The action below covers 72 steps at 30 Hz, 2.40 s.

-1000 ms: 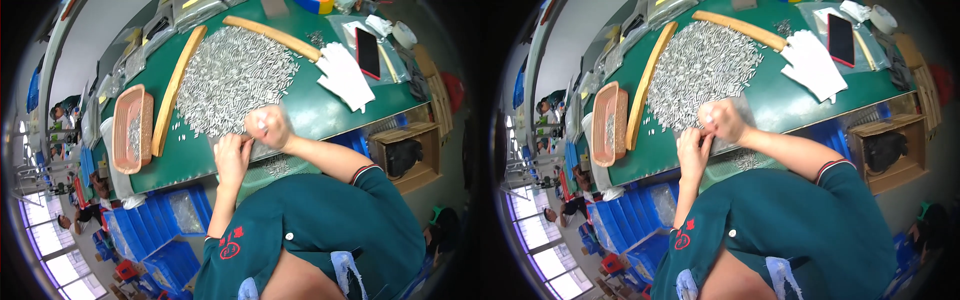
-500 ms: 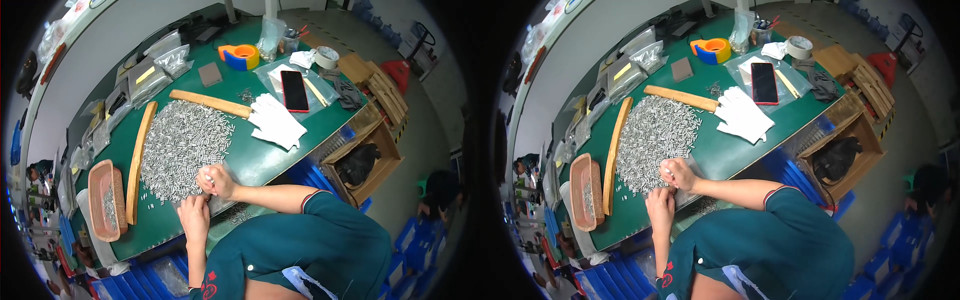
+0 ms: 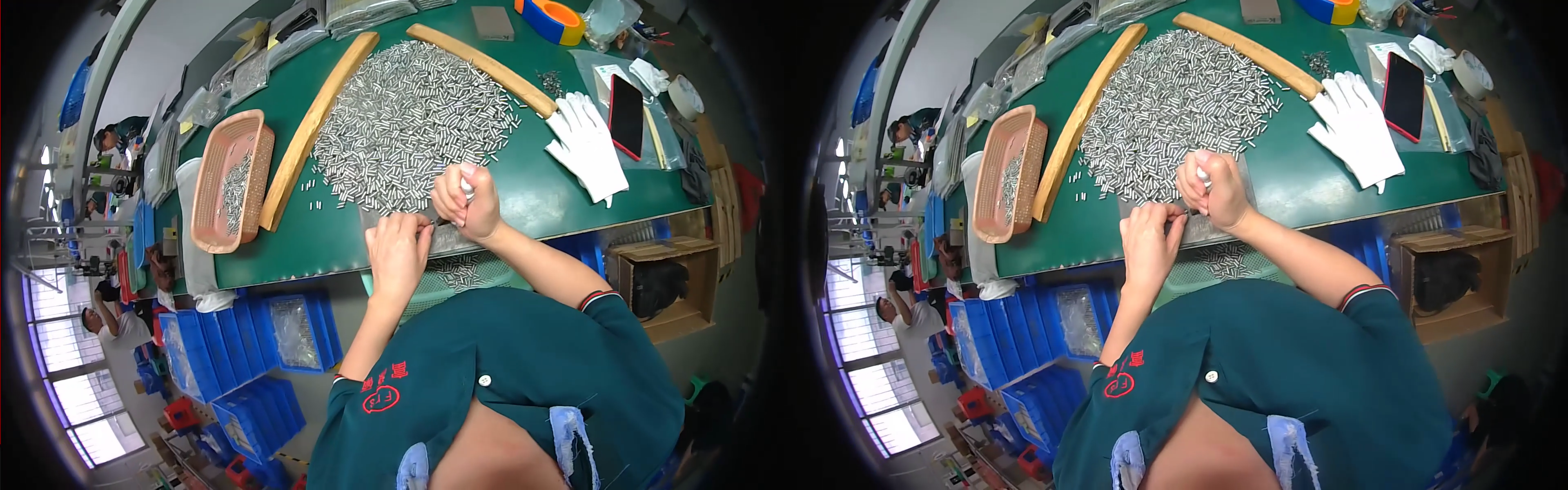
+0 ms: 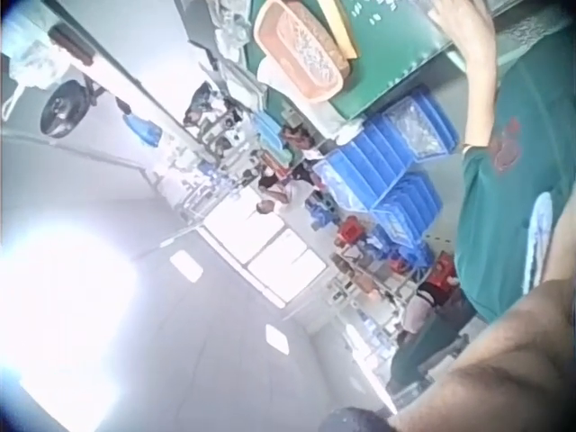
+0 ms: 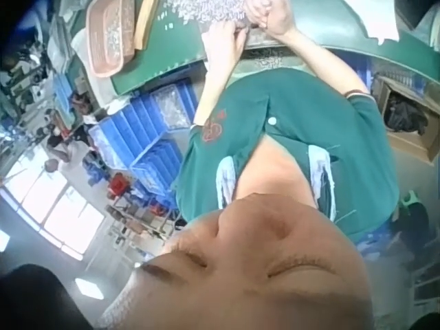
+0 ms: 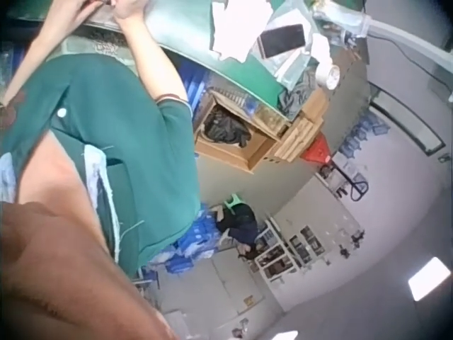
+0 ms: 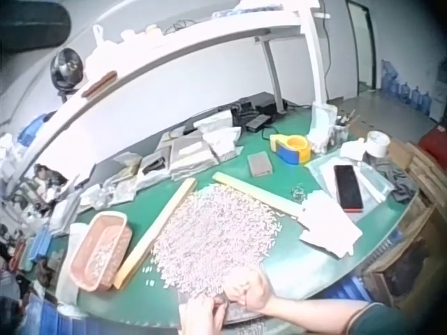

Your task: The person assembles small metal pins into a component housing by hand at a workbench.

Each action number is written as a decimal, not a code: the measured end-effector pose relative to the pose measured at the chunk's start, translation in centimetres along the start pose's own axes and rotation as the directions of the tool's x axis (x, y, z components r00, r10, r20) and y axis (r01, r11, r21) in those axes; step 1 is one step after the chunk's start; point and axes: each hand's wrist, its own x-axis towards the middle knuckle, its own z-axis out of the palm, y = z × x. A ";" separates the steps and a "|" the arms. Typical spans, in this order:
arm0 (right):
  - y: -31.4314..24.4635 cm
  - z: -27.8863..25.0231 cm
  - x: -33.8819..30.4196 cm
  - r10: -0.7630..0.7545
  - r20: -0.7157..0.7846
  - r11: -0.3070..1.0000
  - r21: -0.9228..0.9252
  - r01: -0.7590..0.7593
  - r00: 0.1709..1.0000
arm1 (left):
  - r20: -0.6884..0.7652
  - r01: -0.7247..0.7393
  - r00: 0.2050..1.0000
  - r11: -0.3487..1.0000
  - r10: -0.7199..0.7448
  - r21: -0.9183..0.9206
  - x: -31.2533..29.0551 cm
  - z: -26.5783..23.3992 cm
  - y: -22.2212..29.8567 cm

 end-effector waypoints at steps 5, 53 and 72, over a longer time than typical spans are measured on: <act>0.0 0.2 0.0 -0.011 0.018 1.000 -0.018 0.012 1.000 | 0.003 0.016 1.000 0.999 -0.016 -0.049 -0.1 0.1 -0.2; 0.0 0.4 0.0 -0.063 0.039 0.988 -0.139 0.067 0.997 | 0.184 -0.022 0.981 0.970 0.068 -0.242 -1.3 -2.0 0.4; -0.2 0.7 0.0 -0.005 -0.029 0.996 -0.092 0.002 1.000 | -0.016 0.034 0.999 0.999 -0.034 -0.032 0.0 0.0 0.1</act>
